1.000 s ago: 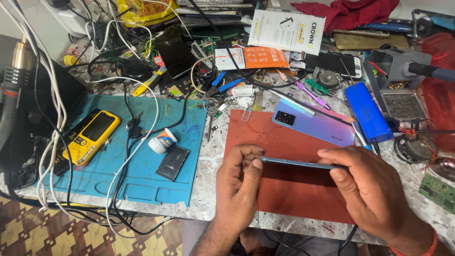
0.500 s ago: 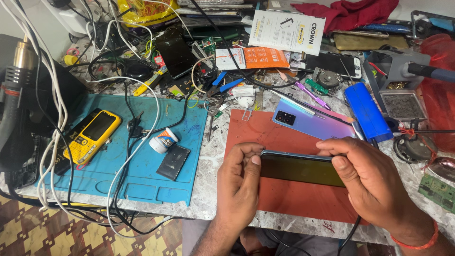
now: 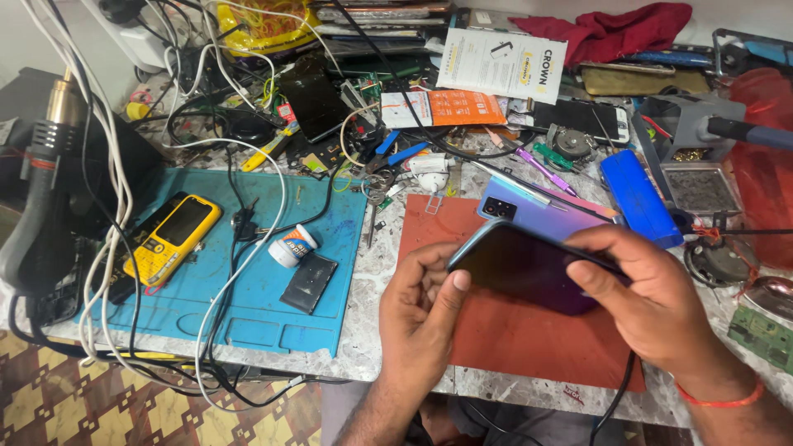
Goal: The person holds a disassembled smartphone and uses a purple screwdriver to adjust internal components near the camera module. They repeatedly rotate the device to inspect different sides and continue working on the internal assembly.
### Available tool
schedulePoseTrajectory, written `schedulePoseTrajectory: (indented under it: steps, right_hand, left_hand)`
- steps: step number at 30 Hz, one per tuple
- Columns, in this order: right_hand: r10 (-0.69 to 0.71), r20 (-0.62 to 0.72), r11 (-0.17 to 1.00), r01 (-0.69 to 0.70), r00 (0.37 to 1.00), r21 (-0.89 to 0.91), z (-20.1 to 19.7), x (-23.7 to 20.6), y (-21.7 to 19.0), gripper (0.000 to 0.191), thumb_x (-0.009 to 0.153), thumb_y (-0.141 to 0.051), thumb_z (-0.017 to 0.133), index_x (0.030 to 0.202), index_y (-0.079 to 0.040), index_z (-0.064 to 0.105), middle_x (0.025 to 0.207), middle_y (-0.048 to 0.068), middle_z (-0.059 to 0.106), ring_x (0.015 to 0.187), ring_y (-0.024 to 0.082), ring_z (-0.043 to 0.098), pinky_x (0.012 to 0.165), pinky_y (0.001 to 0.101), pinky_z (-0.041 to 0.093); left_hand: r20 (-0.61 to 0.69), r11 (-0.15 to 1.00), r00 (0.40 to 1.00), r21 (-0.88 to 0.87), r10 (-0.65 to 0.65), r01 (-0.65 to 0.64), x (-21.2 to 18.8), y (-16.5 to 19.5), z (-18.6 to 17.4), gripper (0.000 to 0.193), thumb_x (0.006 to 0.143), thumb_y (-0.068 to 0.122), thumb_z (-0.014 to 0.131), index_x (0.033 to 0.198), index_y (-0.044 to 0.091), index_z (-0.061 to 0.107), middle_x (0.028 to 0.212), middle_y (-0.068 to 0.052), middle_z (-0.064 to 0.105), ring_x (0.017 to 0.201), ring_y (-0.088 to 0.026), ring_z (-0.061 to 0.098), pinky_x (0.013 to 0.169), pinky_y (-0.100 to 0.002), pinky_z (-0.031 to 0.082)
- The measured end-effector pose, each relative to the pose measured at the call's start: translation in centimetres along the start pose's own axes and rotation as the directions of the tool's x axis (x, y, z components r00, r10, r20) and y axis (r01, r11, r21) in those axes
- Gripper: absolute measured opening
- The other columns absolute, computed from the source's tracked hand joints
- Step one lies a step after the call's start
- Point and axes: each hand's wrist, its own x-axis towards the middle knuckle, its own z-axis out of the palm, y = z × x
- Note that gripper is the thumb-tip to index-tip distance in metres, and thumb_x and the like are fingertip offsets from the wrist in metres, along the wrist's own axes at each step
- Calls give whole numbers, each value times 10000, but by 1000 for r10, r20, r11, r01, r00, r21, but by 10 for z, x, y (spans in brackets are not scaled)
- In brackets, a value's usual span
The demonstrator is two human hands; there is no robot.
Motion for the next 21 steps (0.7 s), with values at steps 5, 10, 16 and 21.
schedulePoseTrajectory:
  steps: [5,10,16,21]
  right_hand:
    - [-122,4,986,121,993,115,6,-21,15,232,996,-73,635,1217,-8,607,1174,85,675,1103,139,631,992,299,519]
    - [-176,2,983,175,984,57,14,-28,-2,253,969,-72,658,1210,-9,614,1214,114,659,1157,185,646,1005,325,529]
    - [-366,-60,914,346,929,-212,22,-40,-47,389,862,-98,738,1213,-7,595,1276,153,613,1245,222,612,1069,344,498]
    - [-428,-125,888,392,895,-239,27,-49,-65,311,834,-68,786,1113,-26,655,1148,127,675,1110,205,685,959,327,581]
  left_hand:
    - [58,960,970,137,237,-242,-8,16,8,210,1029,28,687,1225,-21,631,1128,-78,674,988,-119,633,880,-255,527]
    - [140,821,911,398,387,-410,-14,40,15,123,983,44,724,1086,5,670,1089,-119,752,978,-212,740,875,-299,593]
    - [222,761,862,404,457,-508,-21,49,23,149,960,30,761,1090,1,695,1088,-142,752,1021,-252,768,905,-333,623]
    - [348,698,814,422,465,-579,-20,55,25,178,967,29,781,1124,9,700,1103,-133,745,1044,-256,770,918,-332,628]
